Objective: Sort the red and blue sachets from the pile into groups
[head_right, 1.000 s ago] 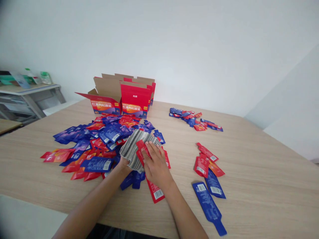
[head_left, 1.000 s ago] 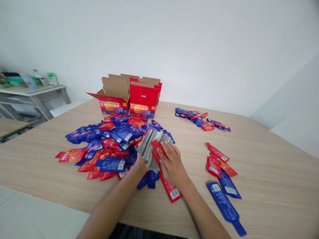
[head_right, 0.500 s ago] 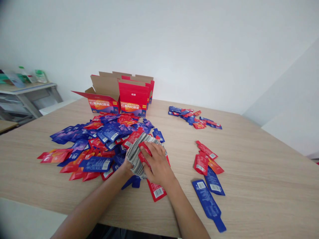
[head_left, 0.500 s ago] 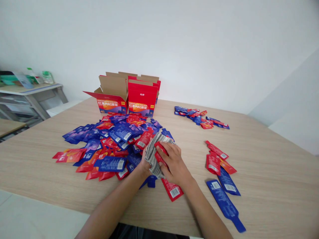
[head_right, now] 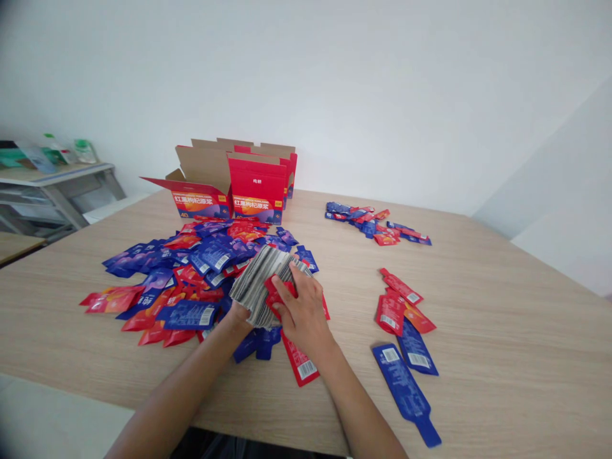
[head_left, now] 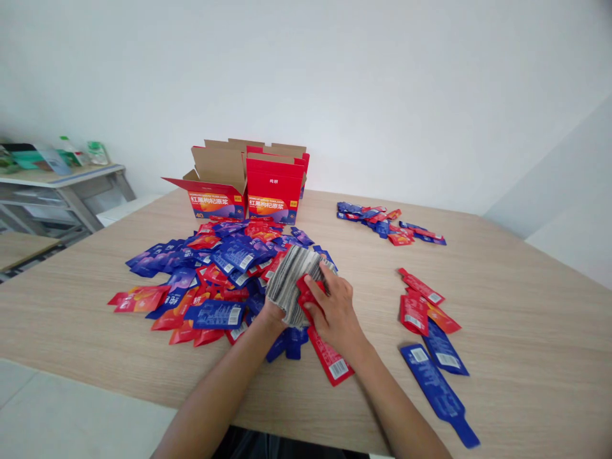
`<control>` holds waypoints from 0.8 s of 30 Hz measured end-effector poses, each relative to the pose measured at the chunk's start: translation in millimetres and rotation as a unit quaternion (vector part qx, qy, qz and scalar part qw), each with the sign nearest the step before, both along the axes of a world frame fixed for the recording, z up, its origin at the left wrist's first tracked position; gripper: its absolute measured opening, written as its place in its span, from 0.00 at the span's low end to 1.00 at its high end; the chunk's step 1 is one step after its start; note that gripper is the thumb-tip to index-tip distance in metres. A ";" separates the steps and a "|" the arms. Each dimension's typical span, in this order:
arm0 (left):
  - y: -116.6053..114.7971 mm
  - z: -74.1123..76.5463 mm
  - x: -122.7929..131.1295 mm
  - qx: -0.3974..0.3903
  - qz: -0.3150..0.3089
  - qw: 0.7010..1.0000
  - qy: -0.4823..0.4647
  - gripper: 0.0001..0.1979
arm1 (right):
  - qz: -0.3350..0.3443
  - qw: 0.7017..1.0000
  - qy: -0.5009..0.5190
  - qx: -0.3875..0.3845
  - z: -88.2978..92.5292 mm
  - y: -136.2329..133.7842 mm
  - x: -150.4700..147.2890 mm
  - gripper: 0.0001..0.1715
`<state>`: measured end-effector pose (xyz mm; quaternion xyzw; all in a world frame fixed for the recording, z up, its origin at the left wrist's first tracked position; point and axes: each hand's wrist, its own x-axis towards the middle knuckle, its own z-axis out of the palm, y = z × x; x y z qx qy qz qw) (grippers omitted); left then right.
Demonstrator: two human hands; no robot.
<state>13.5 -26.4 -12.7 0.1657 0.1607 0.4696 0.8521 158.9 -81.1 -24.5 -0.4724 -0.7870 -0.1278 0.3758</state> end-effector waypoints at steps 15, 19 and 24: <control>-24.5 -0.1 32.3 -0.035 -0.081 0.996 -0.028 0.30 | -0.146 0.946 0.288 -0.012 -4.6 0.5 -2.3 0.29; -24.0 -2.5 32.6 -0.049 -0.034 0.997 -0.038 0.27 | -0.036 0.985 0.166 0.020 -5.9 -7.6 -7.8 0.23; -11.9 -21.3 12.9 -0.122 0.039 0.992 0.008 0.31 | 0.109 0.992 0.036 0.051 -5.8 -10.7 -21.9 0.33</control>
